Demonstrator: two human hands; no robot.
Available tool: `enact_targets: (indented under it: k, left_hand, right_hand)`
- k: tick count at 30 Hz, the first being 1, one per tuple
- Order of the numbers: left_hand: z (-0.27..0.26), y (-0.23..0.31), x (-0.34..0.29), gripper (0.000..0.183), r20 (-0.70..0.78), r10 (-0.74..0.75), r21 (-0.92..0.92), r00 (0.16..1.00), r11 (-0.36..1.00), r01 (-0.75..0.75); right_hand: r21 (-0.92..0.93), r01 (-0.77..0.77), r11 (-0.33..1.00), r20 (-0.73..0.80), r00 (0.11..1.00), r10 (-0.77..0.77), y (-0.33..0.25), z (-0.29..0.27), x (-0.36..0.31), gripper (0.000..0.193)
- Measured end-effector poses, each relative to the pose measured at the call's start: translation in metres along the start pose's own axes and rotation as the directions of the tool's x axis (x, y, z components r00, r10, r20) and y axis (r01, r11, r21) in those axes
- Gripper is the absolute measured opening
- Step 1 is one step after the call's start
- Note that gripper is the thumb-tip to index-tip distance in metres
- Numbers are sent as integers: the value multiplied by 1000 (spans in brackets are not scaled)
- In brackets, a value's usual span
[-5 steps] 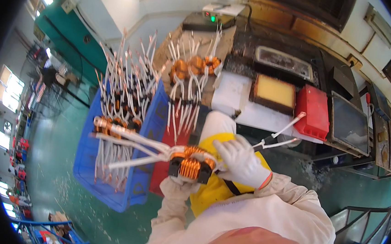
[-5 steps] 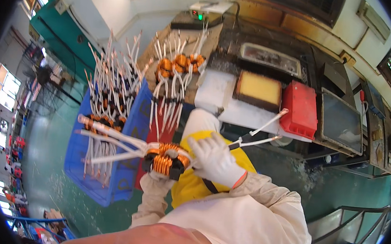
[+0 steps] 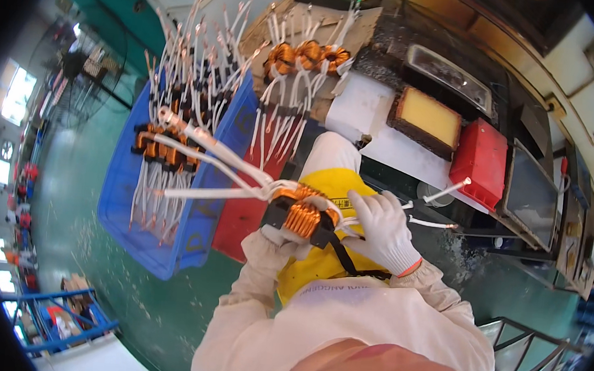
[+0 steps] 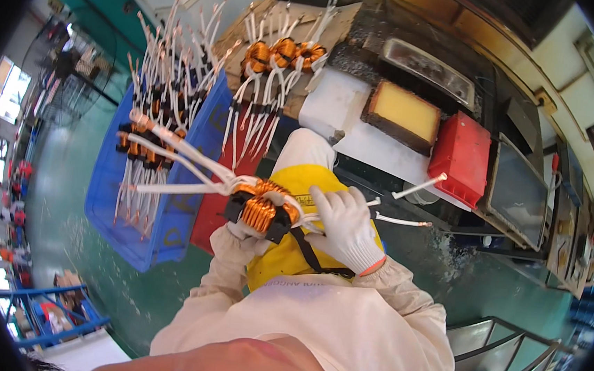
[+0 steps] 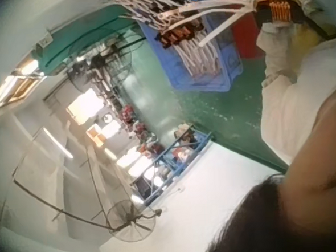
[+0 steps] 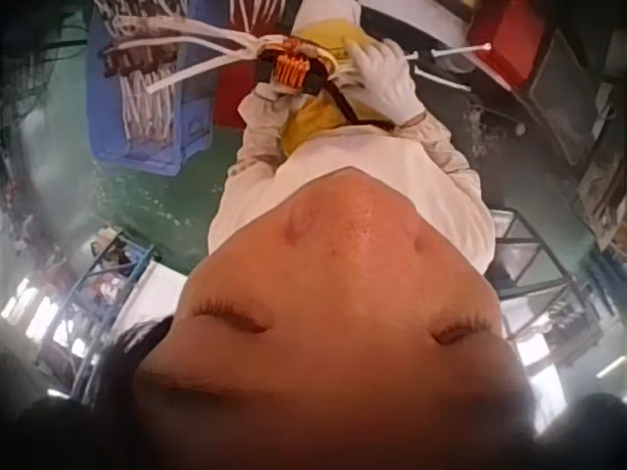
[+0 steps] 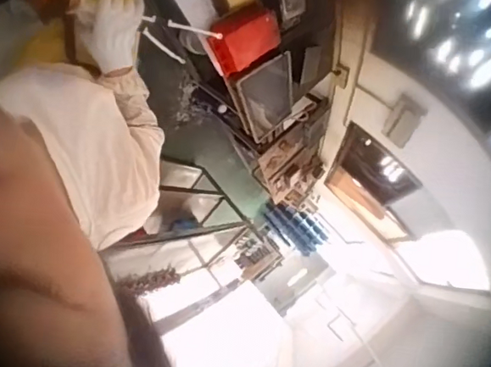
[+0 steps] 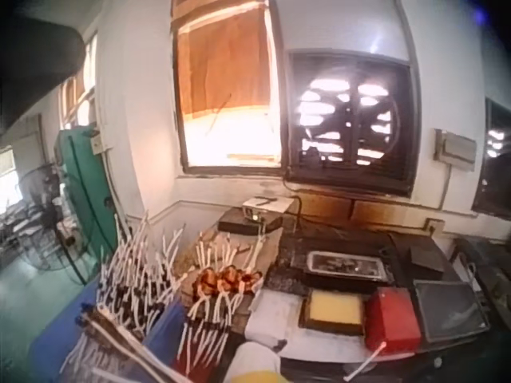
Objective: Dipping toroidal inductor leads into a liquid tin bath and organizing them on a tray.
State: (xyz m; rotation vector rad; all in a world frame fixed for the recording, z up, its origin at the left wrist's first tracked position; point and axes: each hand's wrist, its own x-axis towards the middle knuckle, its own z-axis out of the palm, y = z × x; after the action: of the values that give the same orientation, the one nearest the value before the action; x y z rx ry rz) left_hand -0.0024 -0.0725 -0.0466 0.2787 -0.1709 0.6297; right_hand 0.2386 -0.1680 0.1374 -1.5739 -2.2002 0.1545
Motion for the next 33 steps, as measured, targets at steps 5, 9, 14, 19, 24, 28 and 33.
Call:
enact_targets:
  k: [5, 9, 14, 19, 24, 28, 33]
  left_hand:
    - [52, -17, 35, 39, -138, -155, -365, 978, 926, 95]
    - [67, -24, 34, 33, 42, -216, -807, 975, 568, 161]
    - [46, -28, 22, 55, -228, 134, 480, 964, 877, -9]
    - [41, -17, 17, 71, -633, -47, 278, 773, 918, 283]
    - [26, -24, 17, 83, -629, 160, 345, 761, 934, 90]
    - [16, -19, 15, 81, -585, 134, 315, 800, 946, 72]
    - [6, -18, 11, 79, -540, 130, 318, 831, 946, 58]
  right_hand:
    - [-55, -141, 988, 73, 987, 145, 12, 2, -15, 84]
    - [79, -414, 907, 216, 895, 390, 16, 32, -37, 49]
    - [292, -410, 864, 122, 912, 392, 26, 58, -35, 37]
    - [318, -303, 899, 179, 950, 257, 60, 51, -29, 57]
    - [187, -473, 861, -13, 875, 484, 111, 38, -52, 36]
    - [109, -610, 785, 39, 792, 610, 139, 26, -78, 32]
    - [308, -647, 698, 238, 762, 602, 139, 20, -84, 35]
